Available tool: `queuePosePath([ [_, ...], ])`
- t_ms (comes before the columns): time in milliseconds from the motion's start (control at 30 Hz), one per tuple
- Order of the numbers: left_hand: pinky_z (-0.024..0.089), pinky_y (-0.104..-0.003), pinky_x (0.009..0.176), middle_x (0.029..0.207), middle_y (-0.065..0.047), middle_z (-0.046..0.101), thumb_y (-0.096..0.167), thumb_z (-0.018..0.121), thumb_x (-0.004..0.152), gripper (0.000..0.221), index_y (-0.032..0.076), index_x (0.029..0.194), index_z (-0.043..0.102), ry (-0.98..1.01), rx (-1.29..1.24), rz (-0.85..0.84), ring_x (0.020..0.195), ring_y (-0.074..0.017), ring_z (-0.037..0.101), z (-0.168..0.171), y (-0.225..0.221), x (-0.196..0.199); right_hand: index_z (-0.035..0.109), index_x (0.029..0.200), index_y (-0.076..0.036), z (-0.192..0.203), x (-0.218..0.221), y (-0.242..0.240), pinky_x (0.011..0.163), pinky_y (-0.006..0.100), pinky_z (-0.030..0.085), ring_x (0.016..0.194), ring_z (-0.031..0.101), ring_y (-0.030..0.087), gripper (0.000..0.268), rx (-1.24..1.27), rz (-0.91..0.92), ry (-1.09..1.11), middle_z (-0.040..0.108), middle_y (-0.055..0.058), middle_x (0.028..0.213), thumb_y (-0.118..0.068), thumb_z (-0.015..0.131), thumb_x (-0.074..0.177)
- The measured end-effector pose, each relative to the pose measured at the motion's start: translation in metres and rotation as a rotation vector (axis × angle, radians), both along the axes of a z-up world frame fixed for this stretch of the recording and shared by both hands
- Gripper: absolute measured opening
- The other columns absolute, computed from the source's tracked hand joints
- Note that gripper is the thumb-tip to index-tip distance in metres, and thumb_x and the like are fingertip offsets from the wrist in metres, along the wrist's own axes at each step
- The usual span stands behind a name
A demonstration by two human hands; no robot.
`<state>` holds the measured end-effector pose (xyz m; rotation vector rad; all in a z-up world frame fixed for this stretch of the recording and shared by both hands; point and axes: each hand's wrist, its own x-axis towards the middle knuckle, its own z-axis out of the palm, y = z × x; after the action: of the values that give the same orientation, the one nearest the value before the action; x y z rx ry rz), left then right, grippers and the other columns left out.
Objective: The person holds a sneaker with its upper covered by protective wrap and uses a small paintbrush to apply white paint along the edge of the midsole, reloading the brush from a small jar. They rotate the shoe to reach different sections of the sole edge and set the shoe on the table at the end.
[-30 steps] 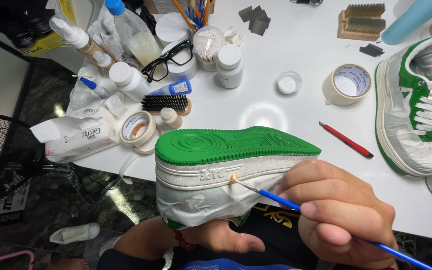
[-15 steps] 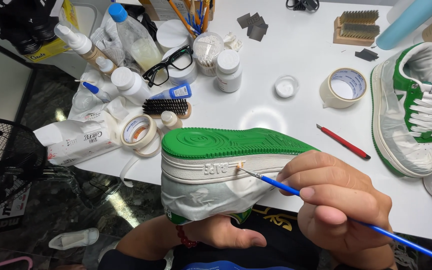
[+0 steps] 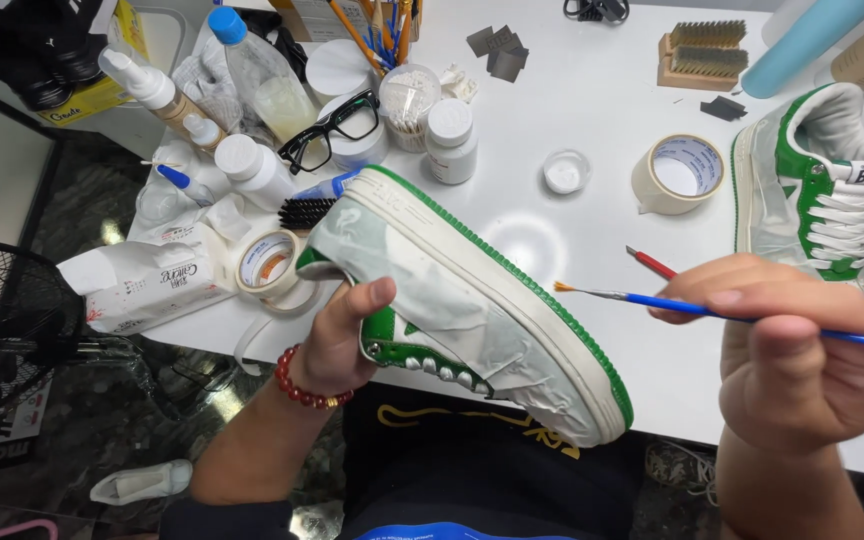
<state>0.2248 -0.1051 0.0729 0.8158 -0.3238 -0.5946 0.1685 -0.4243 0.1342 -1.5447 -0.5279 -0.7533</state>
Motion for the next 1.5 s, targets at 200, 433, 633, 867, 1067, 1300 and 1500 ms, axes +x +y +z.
queuePosePath([
  [200, 0.055, -0.037, 0.098, 0.127, -0.021, 0.066, 0.039, 0.064, 0.1, 0.07, -0.013, 0.144, 0.048, 0.086, 0.159, -0.1, 0.113, -0.0245, 0.068, 0.003, -0.002, 0.026, 0.061, 0.111, 0.009, 0.025, 0.021, 0.009, 0.078, 0.037, 0.064, 0.083, 0.074, 0.027, 0.033, -0.18, 0.184, 0.085, 0.069, 0.022, 0.091, -0.023, 0.055, 0.112],
  [433, 0.04, -0.038, 0.117, 0.146, -0.017, 0.055, 0.047, 0.068, 0.093, 0.085, -0.009, 0.15, 0.04, -0.292, 0.359, -0.111, 0.137, -0.0252, 0.052, 0.036, -0.016, 0.037, 0.061, 0.11, 0.01, 0.034, 0.047, 0.02, 0.083, 0.032, 0.061, 0.09, 0.073, 0.025, 0.022, -0.344, 0.231, 0.061, 0.07, 0.021, 0.097, -0.01, 0.053, 0.107],
  [633, 0.041, -0.037, 0.118, 0.143, -0.018, 0.059, 0.05, 0.066, 0.096, 0.08, -0.01, 0.146, 0.05, -0.469, 0.455, -0.089, 0.135, -0.0266, 0.055, 0.036, -0.011, 0.043, 0.064, 0.11, 0.009, 0.028, 0.048, 0.012, 0.075, 0.028, 0.058, 0.084, 0.073, 0.023, 0.017, -0.48, 0.246, 0.004, 0.072, 0.02, 0.1, -0.007, 0.057, 0.107],
  [867, 0.041, -0.036, 0.119, 0.143, -0.019, 0.059, 0.053, 0.065, 0.096, 0.081, -0.009, 0.146, 0.05, -0.501, 0.494, -0.114, 0.136, -0.0273, 0.055, 0.054, -0.023, 0.04, 0.064, 0.097, 0.008, 0.058, 0.057, 0.017, 0.069, 0.03, 0.059, 0.078, 0.073, 0.023, 0.019, -0.502, 0.299, 0.023, 0.07, 0.015, 0.085, -0.008, 0.056, 0.104],
  [1067, 0.034, -0.037, 0.123, 0.157, -0.024, 0.045, 0.059, 0.065, 0.094, 0.096, -0.01, 0.154, 0.036, -0.679, 0.611, -0.175, 0.147, -0.0306, 0.044, 0.067, -0.032, 0.03, 0.06, 0.095, 0.013, 0.086, 0.074, 0.021, 0.061, 0.03, 0.057, 0.07, 0.07, 0.021, 0.023, -0.476, 0.294, 0.013, 0.071, 0.021, 0.086, -0.007, 0.053, 0.104],
  [1300, 0.035, -0.038, 0.124, 0.157, -0.026, 0.046, 0.067, 0.069, 0.092, 0.106, -0.012, 0.155, 0.034, -0.641, 0.588, -0.232, 0.148, -0.0334, 0.045, 0.077, -0.03, 0.024, 0.058, 0.104, 0.013, 0.083, 0.068, 0.019, 0.069, 0.034, 0.061, 0.075, 0.071, 0.027, 0.025, -0.479, 0.243, -0.241, 0.067, 0.021, 0.089, -0.01, 0.051, 0.111],
  [1500, 0.031, -0.039, 0.127, 0.161, -0.027, 0.041, 0.069, 0.065, 0.09, 0.11, -0.012, 0.156, 0.031, -0.671, 0.568, -0.216, 0.153, -0.0352, 0.039, 0.071, -0.027, 0.025, 0.058, 0.095, 0.011, 0.089, 0.048, 0.017, 0.064, 0.035, 0.058, 0.072, 0.07, 0.029, 0.021, -0.592, 0.261, -0.24, 0.066, 0.019, 0.08, -0.008, 0.054, 0.104],
])
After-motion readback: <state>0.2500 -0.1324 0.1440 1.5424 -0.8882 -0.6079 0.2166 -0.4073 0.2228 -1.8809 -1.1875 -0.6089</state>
